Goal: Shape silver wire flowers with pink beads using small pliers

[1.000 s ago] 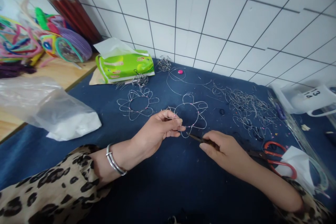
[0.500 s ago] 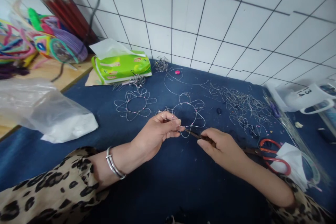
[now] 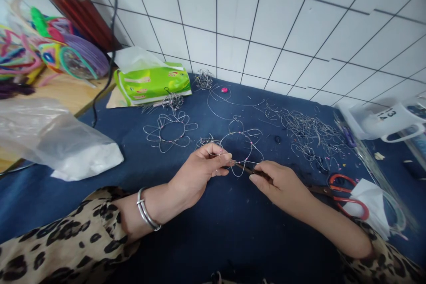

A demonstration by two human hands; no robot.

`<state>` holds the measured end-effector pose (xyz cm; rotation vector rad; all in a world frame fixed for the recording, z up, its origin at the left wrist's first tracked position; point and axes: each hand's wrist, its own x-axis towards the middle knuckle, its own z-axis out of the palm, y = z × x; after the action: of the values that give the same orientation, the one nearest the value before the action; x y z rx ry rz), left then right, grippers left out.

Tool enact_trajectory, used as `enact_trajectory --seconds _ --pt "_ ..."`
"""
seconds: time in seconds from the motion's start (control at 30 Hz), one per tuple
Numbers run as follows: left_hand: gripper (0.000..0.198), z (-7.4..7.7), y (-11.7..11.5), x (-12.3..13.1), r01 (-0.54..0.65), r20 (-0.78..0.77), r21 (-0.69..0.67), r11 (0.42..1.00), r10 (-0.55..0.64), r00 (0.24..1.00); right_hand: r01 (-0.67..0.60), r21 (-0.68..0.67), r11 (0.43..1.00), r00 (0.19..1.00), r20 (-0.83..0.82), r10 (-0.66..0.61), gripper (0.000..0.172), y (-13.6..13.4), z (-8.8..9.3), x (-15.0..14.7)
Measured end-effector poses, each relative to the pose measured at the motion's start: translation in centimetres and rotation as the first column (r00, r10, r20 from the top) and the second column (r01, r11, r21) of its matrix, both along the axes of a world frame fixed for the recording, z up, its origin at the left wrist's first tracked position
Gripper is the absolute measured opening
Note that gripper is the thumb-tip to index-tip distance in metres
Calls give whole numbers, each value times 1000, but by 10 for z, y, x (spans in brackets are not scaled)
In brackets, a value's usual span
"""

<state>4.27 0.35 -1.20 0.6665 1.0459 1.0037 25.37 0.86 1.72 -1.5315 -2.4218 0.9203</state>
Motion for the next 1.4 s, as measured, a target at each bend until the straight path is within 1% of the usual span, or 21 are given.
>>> enact_trajectory --seconds 0.2,0.37,0.5,0.57,0.63,0.67,0.77,0.83,0.9,1.03,1.23,1.4 --pt "19 0 -1 1 -20 -11 22 1000 21 1000 -53 -12 999 998 19 53 25 2 -4 0" --pt "19 -2 -1 0 0 -37 47 999 2 999 -117 18 993 992 42 116 25 2 -7 1" --pt "18 -2 -1 0 43 -140 101 994 -28 990 -154 47 987 987 50 151 26 2 -9 1" --pt "18 0 0 0 93 -221 127 988 -63 973 -153 41 987 988 34 152 26 3 -8 2" --pt "19 4 1 -1 142 -282 137 980 -99 954 -120 -25 992 993 -10 120 26 5 -6 3" --pt "19 6 1 -2 161 -292 139 977 -115 950 -91 -93 991 995 -40 88 28 6 -4 4" --pt "18 13 2 -3 181 -236 167 969 -139 962 -12 -314 949 992 -126 -29 33 7 1 6" --pt "18 16 2 -3 183 -186 175 968 -150 971 6 -378 926 983 -166 -74 34 7 4 8" --pt "17 17 2 -3 195 -168 156 968 -168 971 10 -384 923 980 -181 -86 33 6 5 8" --pt "15 15 3 -3 239 -195 121 964 -213 957 -8 -360 933 984 -169 -56 32 5 6 7" --pt "16 14 4 -3 224 -285 142 964 -177 942 -55 -335 941 990 -140 9 30 6 6 7" --pt "16 11 4 -4 239 -263 153 959 -194 945 -81 -320 944 991 -128 42 30 7 7 8"
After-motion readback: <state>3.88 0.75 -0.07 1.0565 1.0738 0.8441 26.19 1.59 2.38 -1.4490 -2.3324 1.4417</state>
